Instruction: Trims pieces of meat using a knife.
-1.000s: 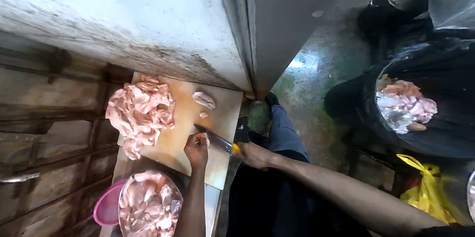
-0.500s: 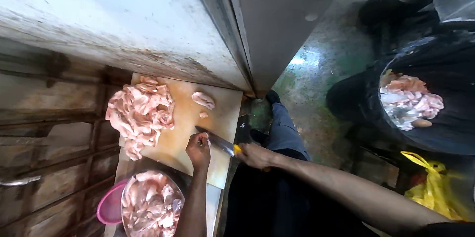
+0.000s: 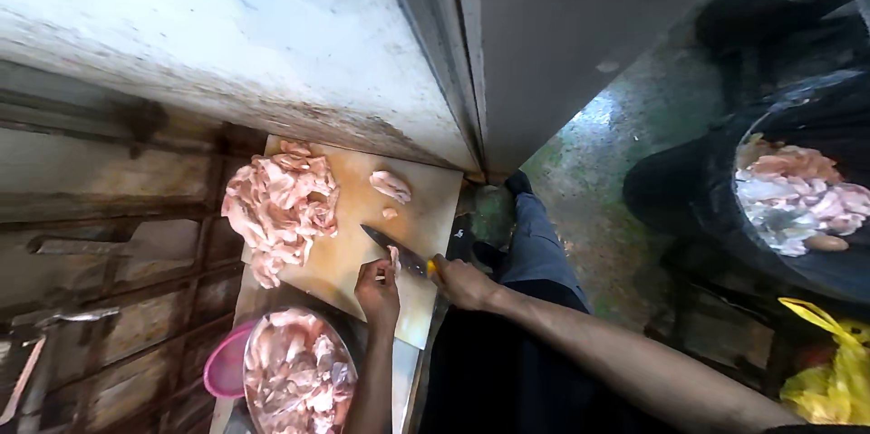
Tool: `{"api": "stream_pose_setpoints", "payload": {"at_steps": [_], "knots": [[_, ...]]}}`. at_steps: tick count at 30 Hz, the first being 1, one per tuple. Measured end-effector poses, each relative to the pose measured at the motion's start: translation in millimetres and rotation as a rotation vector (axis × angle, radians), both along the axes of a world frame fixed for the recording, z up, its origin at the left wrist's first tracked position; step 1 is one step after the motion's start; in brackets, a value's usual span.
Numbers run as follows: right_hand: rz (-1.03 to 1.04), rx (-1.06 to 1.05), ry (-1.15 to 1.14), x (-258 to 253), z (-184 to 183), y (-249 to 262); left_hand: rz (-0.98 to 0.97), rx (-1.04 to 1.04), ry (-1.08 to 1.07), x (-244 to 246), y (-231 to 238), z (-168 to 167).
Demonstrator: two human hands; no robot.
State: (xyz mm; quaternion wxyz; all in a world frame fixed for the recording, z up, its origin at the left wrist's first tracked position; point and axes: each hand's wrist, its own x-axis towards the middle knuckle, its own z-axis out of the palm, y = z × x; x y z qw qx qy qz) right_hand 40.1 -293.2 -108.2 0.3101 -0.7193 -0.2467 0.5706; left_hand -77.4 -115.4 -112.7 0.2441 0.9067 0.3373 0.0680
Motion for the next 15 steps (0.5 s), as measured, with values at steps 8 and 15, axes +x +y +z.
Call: {"api": "stream_pose_setpoints", "payload": {"at_steps": [8, 15], "knots": [[0.017, -0.019, -0.092, -3.6, -4.0, 2.4, -0.079, 0.057, -0.060, 1.5, -6.9, -12.0], [0.015, -0.020, -0.104, -3.8, -3.1, -3.1, -0.107, 0.154, -0.065, 8.2, -6.9, -15.9]]}}
